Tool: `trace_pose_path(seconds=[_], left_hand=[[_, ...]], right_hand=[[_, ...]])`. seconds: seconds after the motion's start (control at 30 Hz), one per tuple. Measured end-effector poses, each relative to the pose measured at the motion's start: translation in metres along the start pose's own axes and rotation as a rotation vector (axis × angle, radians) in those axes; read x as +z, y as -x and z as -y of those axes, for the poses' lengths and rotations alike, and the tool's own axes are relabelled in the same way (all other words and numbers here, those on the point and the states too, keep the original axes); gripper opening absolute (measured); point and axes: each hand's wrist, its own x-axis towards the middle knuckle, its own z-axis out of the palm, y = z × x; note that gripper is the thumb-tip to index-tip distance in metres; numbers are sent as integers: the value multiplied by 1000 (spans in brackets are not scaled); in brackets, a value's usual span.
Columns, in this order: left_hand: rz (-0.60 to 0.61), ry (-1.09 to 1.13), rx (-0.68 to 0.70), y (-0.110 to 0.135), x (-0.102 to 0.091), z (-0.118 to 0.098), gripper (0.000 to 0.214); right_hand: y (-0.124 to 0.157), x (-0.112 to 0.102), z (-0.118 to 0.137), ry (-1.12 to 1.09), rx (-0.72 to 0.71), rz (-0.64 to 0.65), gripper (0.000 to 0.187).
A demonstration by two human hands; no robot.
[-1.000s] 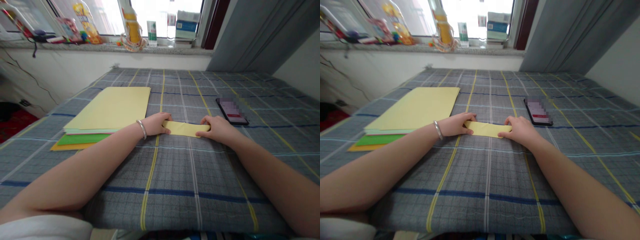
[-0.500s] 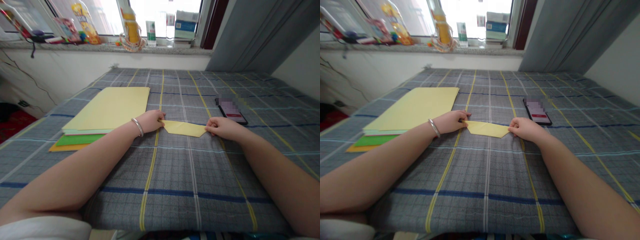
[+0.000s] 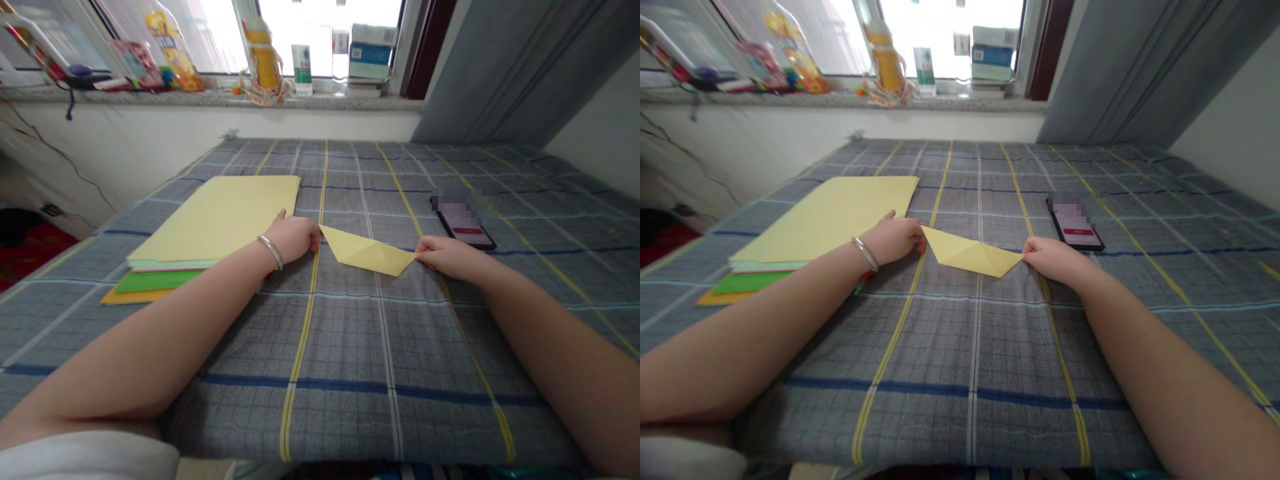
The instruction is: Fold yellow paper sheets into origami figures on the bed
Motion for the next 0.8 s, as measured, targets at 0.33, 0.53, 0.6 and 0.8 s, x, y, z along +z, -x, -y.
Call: trace_pose_path(seconds=[0.33, 0.53, 0.6, 0.8], left_hand=[[-246, 290, 35, 10, 10, -29, 22], [-335, 603, 115, 19, 10, -56, 38], [-320, 668, 74, 19, 11, -56, 41], [-195, 822, -131, 13, 10, -49, 36]], right_hand=[[-8, 2, -11, -375, 12, -101, 19], [-5, 7, -5, -544, -72, -111, 37], [-2, 9, -1, -501, -144, -99, 38], [7, 12, 12, -397, -335, -122, 57]])
